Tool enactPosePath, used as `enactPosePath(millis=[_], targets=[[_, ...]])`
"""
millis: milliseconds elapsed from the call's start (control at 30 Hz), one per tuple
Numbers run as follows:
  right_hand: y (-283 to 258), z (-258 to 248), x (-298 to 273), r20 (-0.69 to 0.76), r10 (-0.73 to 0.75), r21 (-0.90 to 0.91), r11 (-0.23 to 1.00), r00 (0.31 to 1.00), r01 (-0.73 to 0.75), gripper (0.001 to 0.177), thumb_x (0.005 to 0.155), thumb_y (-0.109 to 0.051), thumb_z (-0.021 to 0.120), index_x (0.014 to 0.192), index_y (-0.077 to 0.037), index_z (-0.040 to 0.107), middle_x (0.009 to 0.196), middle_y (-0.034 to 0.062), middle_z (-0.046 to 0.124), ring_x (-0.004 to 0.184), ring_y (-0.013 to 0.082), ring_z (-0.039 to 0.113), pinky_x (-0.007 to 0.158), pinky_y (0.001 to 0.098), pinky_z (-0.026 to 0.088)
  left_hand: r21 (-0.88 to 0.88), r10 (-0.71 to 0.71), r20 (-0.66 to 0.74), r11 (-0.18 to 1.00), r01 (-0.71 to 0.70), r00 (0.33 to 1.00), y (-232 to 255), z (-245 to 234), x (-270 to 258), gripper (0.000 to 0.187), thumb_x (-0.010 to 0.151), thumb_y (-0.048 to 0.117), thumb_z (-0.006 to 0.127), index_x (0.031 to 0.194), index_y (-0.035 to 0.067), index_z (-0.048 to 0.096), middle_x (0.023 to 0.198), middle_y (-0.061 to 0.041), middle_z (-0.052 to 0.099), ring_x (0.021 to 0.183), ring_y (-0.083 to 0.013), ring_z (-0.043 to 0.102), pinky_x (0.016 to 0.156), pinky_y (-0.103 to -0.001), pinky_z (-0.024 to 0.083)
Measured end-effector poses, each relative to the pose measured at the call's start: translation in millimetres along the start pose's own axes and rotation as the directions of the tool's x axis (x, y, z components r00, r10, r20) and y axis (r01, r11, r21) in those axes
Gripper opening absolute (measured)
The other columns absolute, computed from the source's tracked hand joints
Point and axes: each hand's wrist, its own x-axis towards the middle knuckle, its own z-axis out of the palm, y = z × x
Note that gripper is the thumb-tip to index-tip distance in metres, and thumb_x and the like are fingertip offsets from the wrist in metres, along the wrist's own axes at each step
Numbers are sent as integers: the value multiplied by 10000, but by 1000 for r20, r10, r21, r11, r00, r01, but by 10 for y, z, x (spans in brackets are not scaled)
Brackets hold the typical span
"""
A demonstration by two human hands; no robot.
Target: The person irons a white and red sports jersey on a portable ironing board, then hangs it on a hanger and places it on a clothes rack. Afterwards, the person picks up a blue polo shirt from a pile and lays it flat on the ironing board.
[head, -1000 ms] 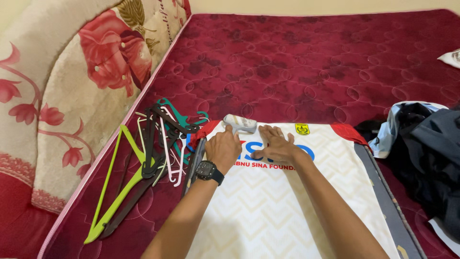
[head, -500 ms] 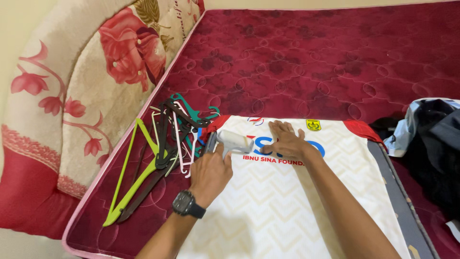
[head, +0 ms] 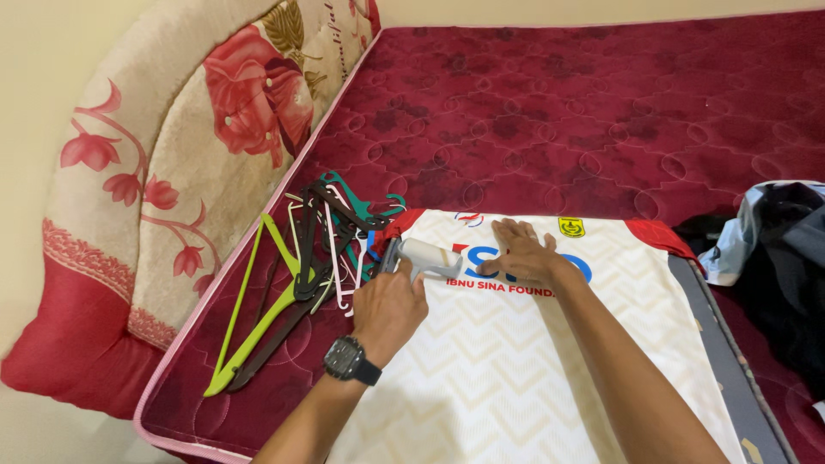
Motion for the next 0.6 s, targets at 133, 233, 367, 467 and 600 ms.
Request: enactPosePath(millis=[133, 233, 367, 467, 600], targets=[[25, 17, 19, -8, 2, 10, 1000, 1000, -2, 1274, 532, -668, 767, 1626, -295, 231, 1725, -13, 131, 1600, 189, 39, 1269, 576, 48, 3, -12, 13, 1000, 12, 1000, 20, 107, 161, 330, 971, 308, 604, 1069, 0, 668, 720, -229, 698, 697, -417, 707, 628, -535, 547], [6, 11, 6, -2, 8, 8, 1000, 1000, -8, 1266, 531, -670, 761, 1623, -301, 238, 1725, -20, 137, 1601, 175, 42, 1271, 572, 53, -12, -5, -8, 1000, 5, 1000, 12, 166, 249, 325, 966, 302, 609, 1061, -2, 674, 733, -231, 703, 713, -415, 709, 634, -533, 550], [-8, 0, -22, 4, 16, 11, 1000, 1000, -16, 1264, 529, -676, 753, 1622, -315, 229, 1721, -26, 129, 1598, 167, 37, 1275, 560, 49, -32, 25, -29, 999, -26, 999, 15, 238, 358, 325, 961, 285, 610, 1079, -12, 668, 744, -228, 710, 729, -410, 715, 633, -529, 556], [-16, -9, -15, 3, 6, 2, 1000, 1000, -6, 1272, 522, -665, 751, 1625, -307, 228, 1721, -25, 140, 1597, 172, 52, 1271, 569, 62, -33, 5, -8, 999, -6, 1000, 24, 281, 442, 342, 963, 288, 607, 1125, -8, 659, 753, -231, 713, 741, -419, 715, 643, -540, 552], [-4, -2, -11, 5, -1, 2, 1000, 1000, 1, 1276, 524, -670, 746, 1626, -287, 228, 1722, -22, 146, 1602, 172, 52, 1269, 578, 65, -27, 20, -27, 999, -20, 999, 23, 367, 557, 386, 957, 288, 601, 1202, -7, 640, 759, -240, 715, 765, -419, 720, 645, -535, 564]])
